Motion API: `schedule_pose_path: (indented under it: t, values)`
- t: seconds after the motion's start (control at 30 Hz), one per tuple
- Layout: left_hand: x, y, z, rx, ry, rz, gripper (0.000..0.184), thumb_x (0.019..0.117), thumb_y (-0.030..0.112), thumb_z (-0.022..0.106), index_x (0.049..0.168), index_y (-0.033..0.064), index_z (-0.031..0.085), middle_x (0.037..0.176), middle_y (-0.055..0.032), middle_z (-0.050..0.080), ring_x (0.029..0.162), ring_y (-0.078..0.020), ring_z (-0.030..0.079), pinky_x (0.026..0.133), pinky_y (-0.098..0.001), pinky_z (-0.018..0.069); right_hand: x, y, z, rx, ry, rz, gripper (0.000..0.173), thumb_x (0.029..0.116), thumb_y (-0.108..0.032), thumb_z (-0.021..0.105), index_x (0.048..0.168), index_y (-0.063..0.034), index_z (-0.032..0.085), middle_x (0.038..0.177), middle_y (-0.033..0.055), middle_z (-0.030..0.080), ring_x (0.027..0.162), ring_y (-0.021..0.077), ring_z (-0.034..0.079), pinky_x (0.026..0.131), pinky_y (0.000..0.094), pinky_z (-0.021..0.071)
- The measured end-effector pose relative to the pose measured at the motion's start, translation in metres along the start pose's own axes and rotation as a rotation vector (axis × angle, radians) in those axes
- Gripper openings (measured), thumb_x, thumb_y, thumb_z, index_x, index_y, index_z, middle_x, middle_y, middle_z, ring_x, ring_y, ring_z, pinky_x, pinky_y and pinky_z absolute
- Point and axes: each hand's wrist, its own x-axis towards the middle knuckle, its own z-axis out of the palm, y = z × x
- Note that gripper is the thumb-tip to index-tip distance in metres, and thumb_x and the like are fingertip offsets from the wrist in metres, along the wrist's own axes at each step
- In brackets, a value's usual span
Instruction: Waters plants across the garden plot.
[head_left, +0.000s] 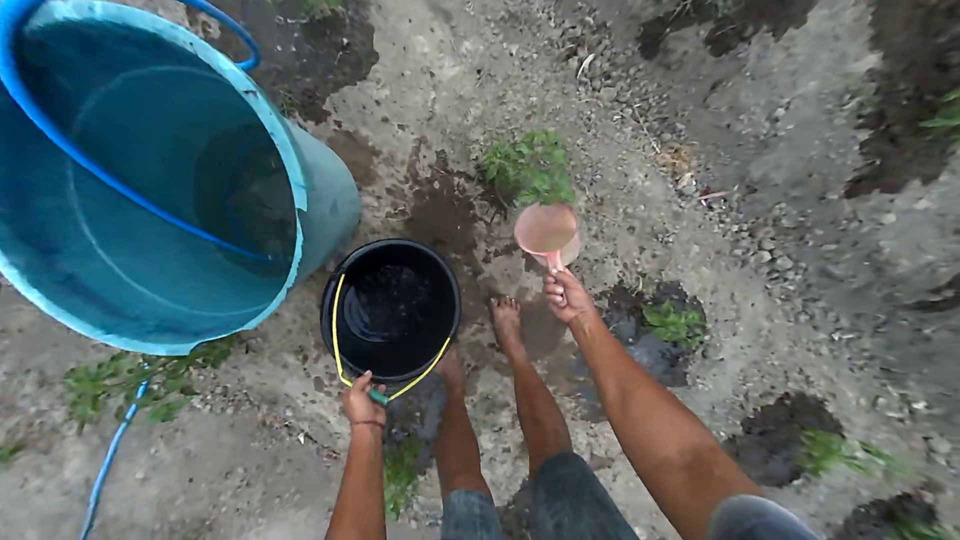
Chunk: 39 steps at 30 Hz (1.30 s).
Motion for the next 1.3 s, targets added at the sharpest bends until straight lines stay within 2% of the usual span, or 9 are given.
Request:
schedule_pose_path:
  t: [0.2, 0.4, 0.6, 0.7, 0.77, 0.97, 1.1, 1.2, 1.3]
  values:
    - [0.001, -0.01, -0.001, -0.081, 0.086, 0.006, 0.02, 0.0981, 0.009, 0.052, 0.081, 0.0162, 0.047, 0.057, 0.005, 0.041, 0.048, -0.0102, 0.046, 0.053, -0.0284, 0.0516, 0.004, -0.008, 0.003, 0.022, 0.068, 0.026, 0.014, 0.1102, -0.011, 0.034, 0.107, -0.0096, 0.047, 0.066, -0.0021, 0.054, 0.041, -0.0001, 0.044, 0.037, 0.0124, 0.0374]
    - [0.004, -0.006, -0.004, -0.086, 0.083, 0.018, 0.008, 0.0993, 0.011, 0.051, 0.092, 0.0116, 0.05, 0.069, 0.0013, 0.045, 0.06, -0.0129, 0.05, 0.064, -0.0327, 0.052, 0.011, -0.021, -0.004, 0.046, 0.133, 0.05, 0.016, 0.11, -0.014, 0.036, 0.101, -0.0101, 0.049, 0.064, -0.0022, 0.053, 0.04, -0.0002, 0.043, 0.035, 0.0122, 0.0369]
    - [0.003, -0.007, -0.002, -0.093, 0.112, 0.027, 0.015, 0.0982, 0.009, 0.051, 0.085, 0.0146, 0.048, 0.063, 0.0028, 0.043, 0.054, -0.0117, 0.048, 0.059, -0.0297, 0.0515, 0.025, -0.05, 0.001, -0.023, 0.29, 0.047, 0.019, 0.1082, -0.016, 0.04, 0.093, -0.0109, 0.049, 0.061, -0.0038, 0.049, 0.039, -0.0012, 0.038, 0.035, 0.0112, 0.0326]
    - [0.005, -0.009, -0.001, -0.102, 0.12, 0.029, 0.016, 0.0985, 0.01, 0.051, 0.084, 0.0149, 0.048, 0.064, 0.0029, 0.045, 0.056, -0.0117, 0.049, 0.061, -0.031, 0.0524, 0.038, -0.063, -0.001, -0.122, 0.351, 0.028, 0.015, 0.1061, -0.015, 0.045, 0.094, -0.0106, 0.051, 0.062, -0.0036, 0.049, 0.04, -0.0002, 0.04, 0.037, 0.0126, 0.0341]
    - [0.004, -0.01, 0.0, -0.117, 0.115, 0.028, 0.011, 0.0988, 0.01, 0.05, 0.088, 0.0134, 0.05, 0.067, 0.0016, 0.046, 0.06, -0.0131, 0.052, 0.065, -0.0331, 0.0535, 0.047, -0.073, -0.005, -0.191, 0.353, 0.009, 0.011, 0.1049, -0.015, 0.048, 0.095, -0.0116, 0.052, 0.063, -0.0039, 0.05, 0.041, -0.0001, 0.041, 0.037, 0.0132, 0.0344]
    - [0.004, -0.011, -0.001, -0.151, 0.127, 0.022, 0.007, 0.0992, 0.011, 0.051, 0.093, 0.0129, 0.051, 0.073, 0.0013, 0.046, 0.065, -0.0129, 0.052, 0.068, -0.0328, 0.0523, 0.057, -0.104, 0.006, -0.32, 0.335, -0.041, 0.002, 0.1029, -0.015, 0.053, 0.102, -0.0137, 0.053, 0.07, -0.0038, 0.054, 0.044, -0.0004, 0.042, 0.038, 0.0137, 0.0345]
    - [0.005, -0.009, 0.0, -0.171, 0.135, 0.029, 0.015, 0.0976, 0.01, 0.052, 0.084, 0.0162, 0.048, 0.065, 0.004, 0.043, 0.057, -0.0107, 0.048, 0.062, -0.03, 0.0513, 0.055, -0.122, 0.023, -0.371, 0.28, -0.084, 0.002, 0.1035, -0.013, 0.052, 0.102, -0.0127, 0.053, 0.068, -0.0042, 0.054, 0.044, -0.0004, 0.041, 0.038, 0.0138, 0.0339]
    - [0.001, -0.007, 0.002, -0.17, 0.143, 0.027, 0.016, 0.0967, 0.008, 0.053, 0.084, 0.0165, 0.048, 0.063, 0.0048, 0.043, 0.055, -0.0099, 0.048, 0.059, -0.0284, 0.0506, 0.056, -0.131, 0.029, -0.372, 0.25, -0.106, 0.001, 0.1028, -0.014, 0.054, 0.104, -0.0142, 0.054, 0.068, -0.0049, 0.052, 0.044, -0.0005, 0.041, 0.038, 0.0133, 0.0337]
    - [-0.005, -0.009, 0.008, -0.097, 0.174, 0.046, 0.007, 0.0974, 0.008, 0.055, 0.091, 0.0104, 0.053, 0.067, 0.0018, 0.046, 0.055, -0.0104, 0.049, 0.055, -0.0282, 0.0507, 0.057, -0.134, 0.024, -0.443, 0.29, -0.093, 0.004, 0.1043, -0.015, 0.052, 0.107, -0.0123, 0.054, 0.065, -0.0041, 0.05, 0.042, 0.0008, 0.04, 0.037, 0.0148, 0.0336]
